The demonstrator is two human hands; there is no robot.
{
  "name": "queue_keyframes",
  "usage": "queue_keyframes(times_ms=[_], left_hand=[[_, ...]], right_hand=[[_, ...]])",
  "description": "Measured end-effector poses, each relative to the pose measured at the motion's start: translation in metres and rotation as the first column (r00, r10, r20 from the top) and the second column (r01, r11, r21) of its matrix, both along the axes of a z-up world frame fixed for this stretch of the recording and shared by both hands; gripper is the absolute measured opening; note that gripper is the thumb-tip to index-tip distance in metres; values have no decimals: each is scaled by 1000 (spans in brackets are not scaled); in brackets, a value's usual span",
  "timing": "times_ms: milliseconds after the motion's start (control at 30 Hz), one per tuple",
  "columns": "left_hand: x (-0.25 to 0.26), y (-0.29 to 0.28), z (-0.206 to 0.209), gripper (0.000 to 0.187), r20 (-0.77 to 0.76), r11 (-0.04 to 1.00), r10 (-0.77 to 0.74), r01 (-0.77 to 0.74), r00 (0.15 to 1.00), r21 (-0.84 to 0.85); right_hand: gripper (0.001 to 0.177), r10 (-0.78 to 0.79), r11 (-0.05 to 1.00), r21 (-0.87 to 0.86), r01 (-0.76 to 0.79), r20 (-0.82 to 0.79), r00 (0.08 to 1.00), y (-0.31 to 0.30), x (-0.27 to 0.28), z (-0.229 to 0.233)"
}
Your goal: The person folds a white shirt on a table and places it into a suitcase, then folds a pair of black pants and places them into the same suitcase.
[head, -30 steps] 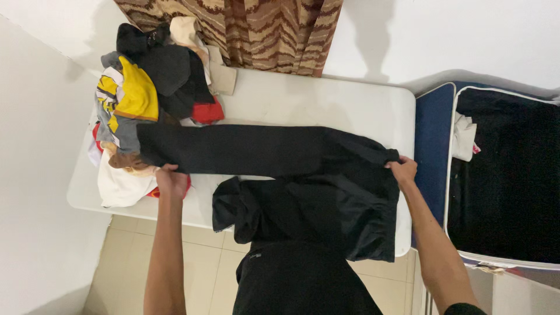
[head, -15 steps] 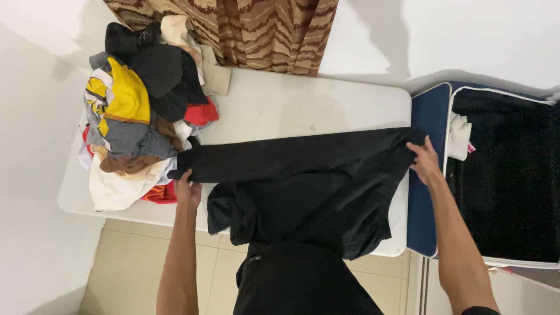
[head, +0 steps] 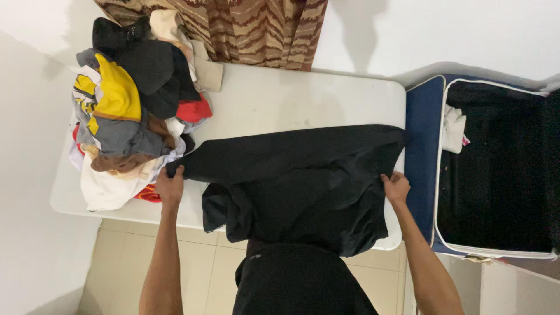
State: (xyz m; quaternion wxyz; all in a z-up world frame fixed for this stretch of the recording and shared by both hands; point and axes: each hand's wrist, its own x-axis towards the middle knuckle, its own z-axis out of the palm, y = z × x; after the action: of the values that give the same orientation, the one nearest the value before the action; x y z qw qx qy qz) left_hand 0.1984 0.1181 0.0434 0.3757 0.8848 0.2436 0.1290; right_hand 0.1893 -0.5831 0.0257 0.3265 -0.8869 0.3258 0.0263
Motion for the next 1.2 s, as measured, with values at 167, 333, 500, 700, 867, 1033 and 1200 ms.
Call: queue_keyframes(times_ms=[167,333,500,700,867,1033,1200], left_hand=[[-1,5,15,33,90,995,29,-20,995,-99],[-18,12,-11,39,19,999,21,-22,1000,26],[-54,14,-29,33,16,800,221,-172,975,-575],[-39,32,-24,44,162,453,332,-6,929,-891],[-44,29,-28,37,-108,528,180,-189,978,-828],[-50,17,-30,53,-269,860,164,-271,949,-431],[-57,41,-19,60,98,683,180,-53,979,-728]], right_hand=[[52,-199,962,211,172,112,974,-25,-8,14],[65,99,995,15,-98,-74,992,-39,-16,26],[62,257,957,-105,-270,-120,959,-36,-8,23],[76,-116,942,324,91,59,992,-13,24,13],[75,-262,904,339,261,-45,964,-5,31,12],[62,-247,733,628,262,-113,962,-19,35,22],[69,-124,833,547,81,42,991,-49,60,43]])
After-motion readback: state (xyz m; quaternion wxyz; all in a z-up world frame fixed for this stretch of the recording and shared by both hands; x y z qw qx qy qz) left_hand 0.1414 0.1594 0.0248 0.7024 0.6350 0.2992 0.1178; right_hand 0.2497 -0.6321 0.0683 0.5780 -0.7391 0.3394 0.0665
